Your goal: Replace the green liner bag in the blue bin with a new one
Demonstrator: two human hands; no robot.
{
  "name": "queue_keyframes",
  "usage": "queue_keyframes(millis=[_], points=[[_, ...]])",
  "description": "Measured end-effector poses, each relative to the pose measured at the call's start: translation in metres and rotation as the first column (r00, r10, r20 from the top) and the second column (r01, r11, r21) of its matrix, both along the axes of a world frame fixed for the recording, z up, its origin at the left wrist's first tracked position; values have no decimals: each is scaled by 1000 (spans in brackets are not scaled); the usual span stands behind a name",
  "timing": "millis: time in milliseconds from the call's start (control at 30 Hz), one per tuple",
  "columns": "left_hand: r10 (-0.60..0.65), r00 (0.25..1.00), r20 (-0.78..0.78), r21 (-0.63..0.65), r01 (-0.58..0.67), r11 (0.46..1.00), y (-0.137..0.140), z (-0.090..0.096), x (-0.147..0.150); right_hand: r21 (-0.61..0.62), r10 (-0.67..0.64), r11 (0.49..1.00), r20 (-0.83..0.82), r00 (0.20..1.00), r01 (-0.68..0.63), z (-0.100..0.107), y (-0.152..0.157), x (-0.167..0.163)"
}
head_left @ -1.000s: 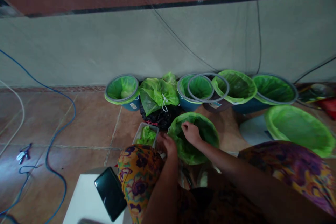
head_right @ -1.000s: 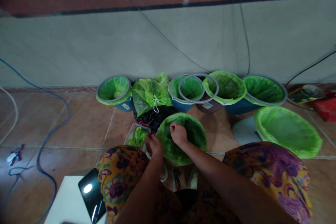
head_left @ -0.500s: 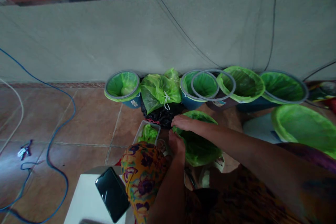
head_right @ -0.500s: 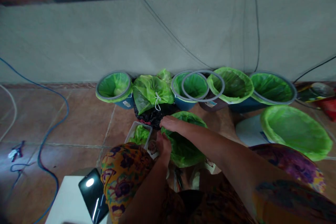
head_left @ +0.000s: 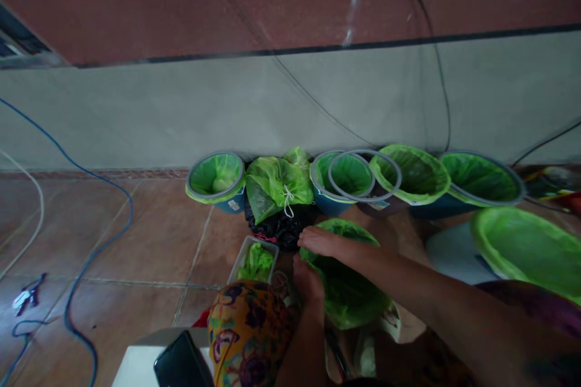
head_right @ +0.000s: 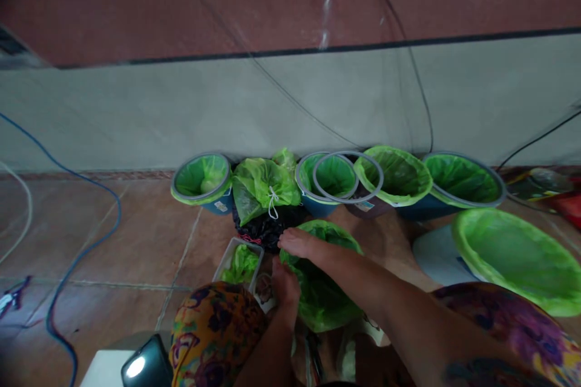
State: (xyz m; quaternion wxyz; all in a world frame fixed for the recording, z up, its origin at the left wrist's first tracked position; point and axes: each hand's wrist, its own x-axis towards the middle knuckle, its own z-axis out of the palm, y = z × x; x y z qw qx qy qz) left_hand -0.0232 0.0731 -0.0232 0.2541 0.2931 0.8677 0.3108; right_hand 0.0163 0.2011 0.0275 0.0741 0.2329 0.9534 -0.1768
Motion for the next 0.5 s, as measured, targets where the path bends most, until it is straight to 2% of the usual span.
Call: queue_keyframes(millis=[67, 167, 233, 300, 367, 500], points=[[-4, 1000, -21, 10, 4, 1000, 2, -3, -2, 30, 19, 999, -21, 1000, -18, 8, -1, 6], [-7, 1000, -22, 26, 7, 1000, 8, -6, -7, 64, -144, 986, -108, 984, 152, 18, -10, 27], [12, 1000, -7, 34, -11, 999, 15, -8, -11, 29, -280, 957, -150, 948, 287, 20, -24, 46], [44, 999, -14, 33, -43, 999, 24, -9, -14, -29, -433, 900, -165, 886, 435, 17, -46, 64], [66, 997, -43, 36, -65, 997, 32, -11, -17, -111, -537, 844, -142, 832, 525, 9, -74, 77], [71, 995, -65, 76, -66, 995, 41, -14, -18, -227, -588, 793, -36, 808, 566, -9, -122, 78]])
